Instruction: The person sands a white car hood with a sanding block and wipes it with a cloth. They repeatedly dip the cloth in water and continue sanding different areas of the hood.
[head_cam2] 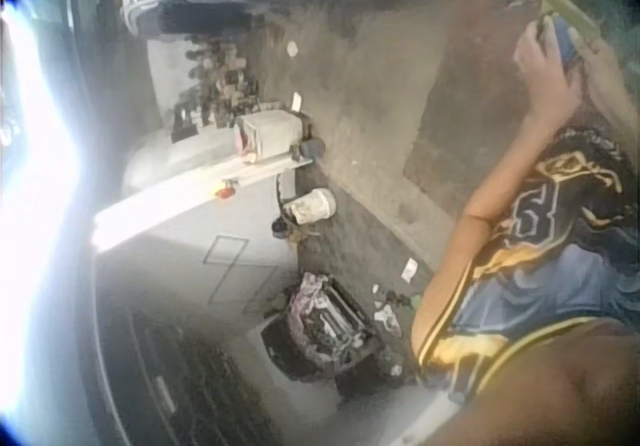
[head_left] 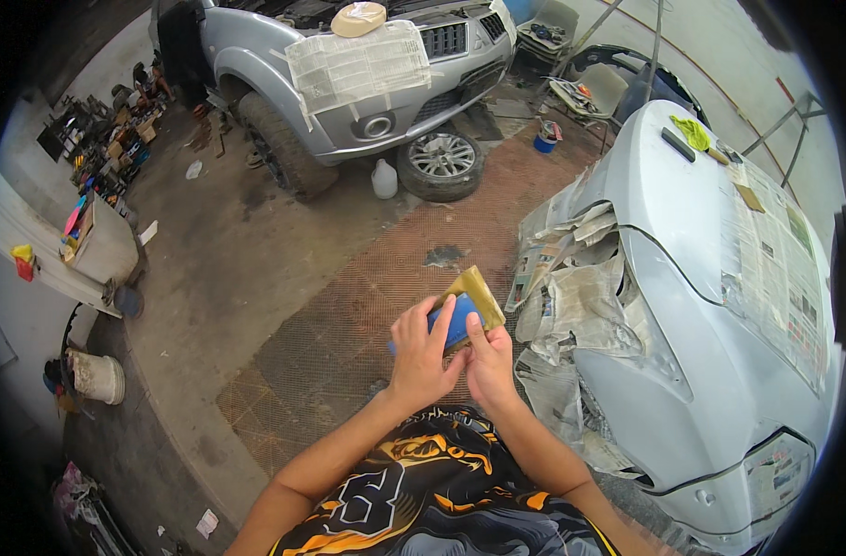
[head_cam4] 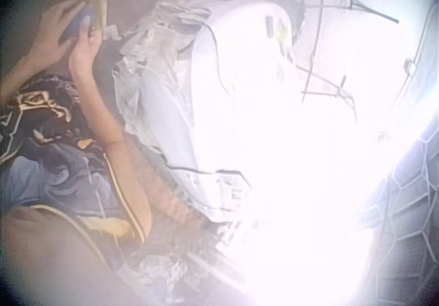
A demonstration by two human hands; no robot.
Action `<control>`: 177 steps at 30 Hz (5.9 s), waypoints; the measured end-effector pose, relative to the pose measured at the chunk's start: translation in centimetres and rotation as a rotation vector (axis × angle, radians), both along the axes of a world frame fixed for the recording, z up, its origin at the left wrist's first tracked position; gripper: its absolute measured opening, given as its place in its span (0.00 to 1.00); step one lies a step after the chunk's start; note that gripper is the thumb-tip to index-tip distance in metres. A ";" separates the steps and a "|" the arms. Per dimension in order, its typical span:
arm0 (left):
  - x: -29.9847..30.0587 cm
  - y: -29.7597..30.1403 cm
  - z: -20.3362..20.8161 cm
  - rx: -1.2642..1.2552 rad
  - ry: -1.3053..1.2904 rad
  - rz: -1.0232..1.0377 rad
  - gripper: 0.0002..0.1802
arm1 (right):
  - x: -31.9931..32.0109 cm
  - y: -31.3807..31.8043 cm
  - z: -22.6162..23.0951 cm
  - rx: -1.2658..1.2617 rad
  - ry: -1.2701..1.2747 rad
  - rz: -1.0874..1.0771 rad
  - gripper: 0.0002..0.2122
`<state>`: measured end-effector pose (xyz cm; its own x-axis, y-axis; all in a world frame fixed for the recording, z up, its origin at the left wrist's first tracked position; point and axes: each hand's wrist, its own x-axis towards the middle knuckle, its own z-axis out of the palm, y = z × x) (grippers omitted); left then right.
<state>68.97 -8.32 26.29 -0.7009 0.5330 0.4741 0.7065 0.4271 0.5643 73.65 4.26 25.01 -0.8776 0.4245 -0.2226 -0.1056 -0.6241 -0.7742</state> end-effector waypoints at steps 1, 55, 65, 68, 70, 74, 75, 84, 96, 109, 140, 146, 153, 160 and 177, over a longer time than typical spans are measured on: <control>-0.2 -0.4 -0.1 -0.004 -0.008 -0.001 0.49 | -0.2 -0.5 0.3 -0.004 0.009 -0.002 0.15; -8.4 -22.9 -2.9 -0.019 -0.432 -0.042 0.16 | -13.9 -10.8 5.6 1.419 -0.081 1.038 0.13; -8.9 -26.4 -0.7 -0.093 -0.460 0.005 0.19 | -15.2 -14.4 6.6 1.358 -0.042 1.065 0.12; -8.6 -26.4 -1.0 -0.058 -0.394 0.038 0.19 | -14.5 -14.3 5.9 1.404 0.006 1.003 0.12; -9.3 -26.7 -0.1 -0.084 -0.429 0.019 0.19 | -14.9 -13.7 5.2 1.348 -0.023 1.011 0.13; -10.2 -27.2 0.0 -0.046 -0.384 -0.053 0.16 | -15.4 -14.0 6.6 1.300 0.036 1.082 0.10; -10.4 -26.9 0.1 0.001 -0.369 -0.076 0.15 | -15.2 -13.7 6.4 1.247 0.035 1.072 0.10; -10.6 -23.4 2.2 -0.067 -0.468 -0.109 0.16 | -13.4 -10.4 5.4 1.140 -0.037 0.969 0.11; -11.8 -21.2 0.3 -0.049 -0.396 -0.273 0.15 | -10.6 -10.0 5.8 1.447 0.063 0.620 0.08; -13.3 -20.7 -0.5 0.051 -0.684 -0.061 0.16 | -10.9 -10.1 0.5 0.950 -0.144 0.396 0.33; -26.0 1.6 1.5 -0.086 -0.019 -0.535 0.10 | -15.9 7.6 2.2 1.243 -0.062 0.484 0.17; -30.5 9.0 2.0 -0.127 -0.214 -0.552 0.05 | -19.3 13.8 2.6 1.029 -0.031 0.292 0.14; -33.6 14.5 3.0 -0.108 -0.102 -0.661 0.03 | -21.4 18.5 3.8 1.168 -0.059 0.238 0.13; -37.2 16.5 3.0 0.065 0.113 -0.722 0.04 | -24.2 18.3 5.4 1.180 -0.139 0.104 0.09; -42.7 17.4 2.4 -0.278 -0.098 -1.034 0.08 | -25.0 15.1 3.8 1.084 -0.285 -0.017 0.10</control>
<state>26.26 9.04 28.64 0.1237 0.9695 0.2116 0.7555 -0.2303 0.6133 48.67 19.39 28.84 -0.8459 0.5272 0.0803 0.1598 0.3942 -0.9050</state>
